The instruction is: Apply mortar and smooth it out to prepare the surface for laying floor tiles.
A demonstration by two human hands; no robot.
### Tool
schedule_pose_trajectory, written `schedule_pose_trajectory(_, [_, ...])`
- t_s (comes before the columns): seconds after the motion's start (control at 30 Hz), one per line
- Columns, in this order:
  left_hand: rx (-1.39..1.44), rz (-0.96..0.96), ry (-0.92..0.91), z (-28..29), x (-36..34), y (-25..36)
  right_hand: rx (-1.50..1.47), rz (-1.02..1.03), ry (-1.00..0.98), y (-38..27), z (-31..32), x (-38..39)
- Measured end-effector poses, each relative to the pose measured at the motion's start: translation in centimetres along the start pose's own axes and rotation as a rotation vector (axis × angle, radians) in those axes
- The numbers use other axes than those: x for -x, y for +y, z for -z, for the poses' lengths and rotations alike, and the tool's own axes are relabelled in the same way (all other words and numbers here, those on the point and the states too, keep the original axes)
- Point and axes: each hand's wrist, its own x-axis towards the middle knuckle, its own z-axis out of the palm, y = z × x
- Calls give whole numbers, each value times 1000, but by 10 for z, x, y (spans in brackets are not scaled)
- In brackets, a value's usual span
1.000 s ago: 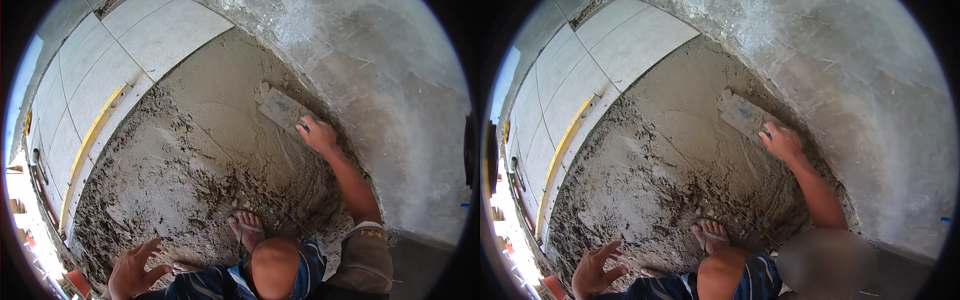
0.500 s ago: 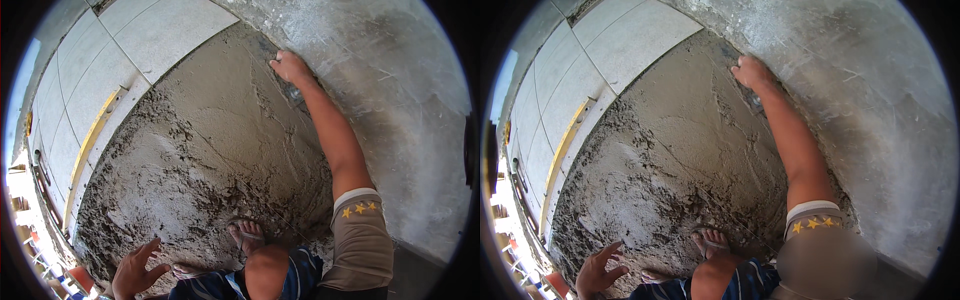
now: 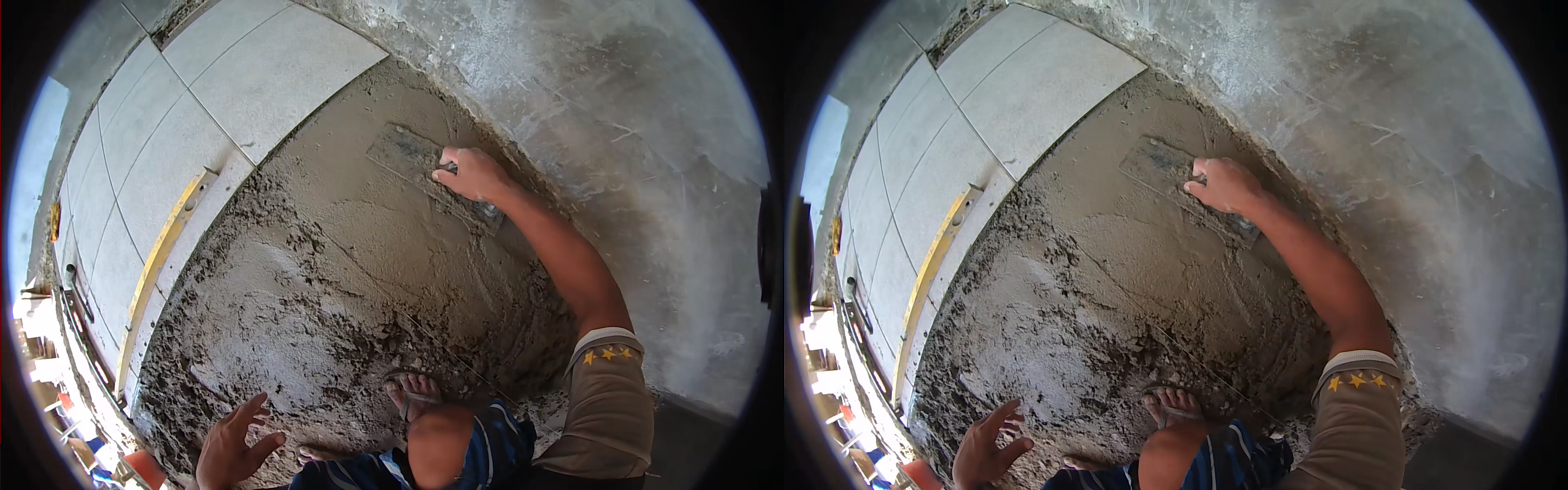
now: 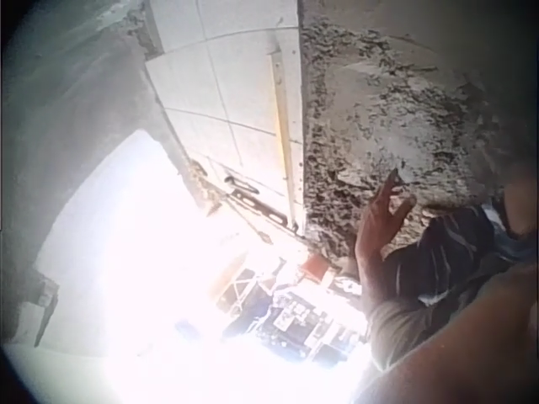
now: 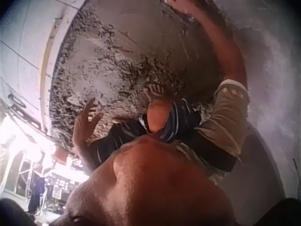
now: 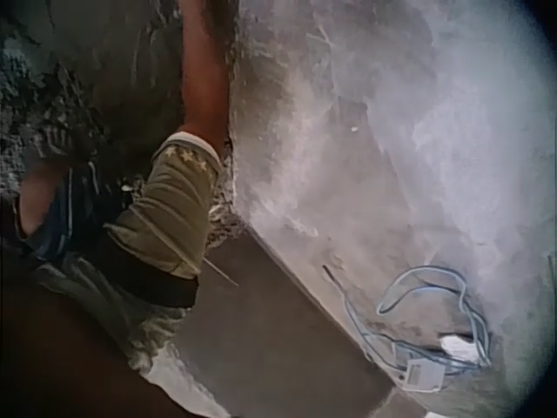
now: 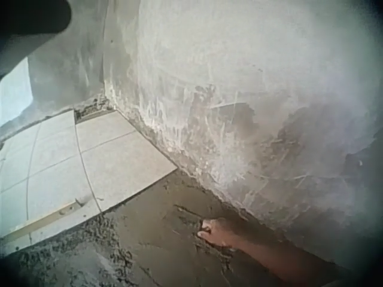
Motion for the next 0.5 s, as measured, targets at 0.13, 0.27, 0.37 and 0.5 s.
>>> schedule_pose_trajectory(0.13, [17, 2, -24, 0, -9, -6, 215, -202, 187, -11, 9, -38])
schedule_pose_trajectory(0.27, [-70, 27, -27, 2, -23, -11, 186, -208, 289, 12, 27, -122])
schedule_pose_trajectory(0.37, [-45, 74, 8, 5, -24, -16, 108, -164, 250, 21, 26, -129])
schedule_pose_trajectory(0.5, [-91, 4, 109, -1, -13, -36, 84, -221, 53, 37, 30, -64])
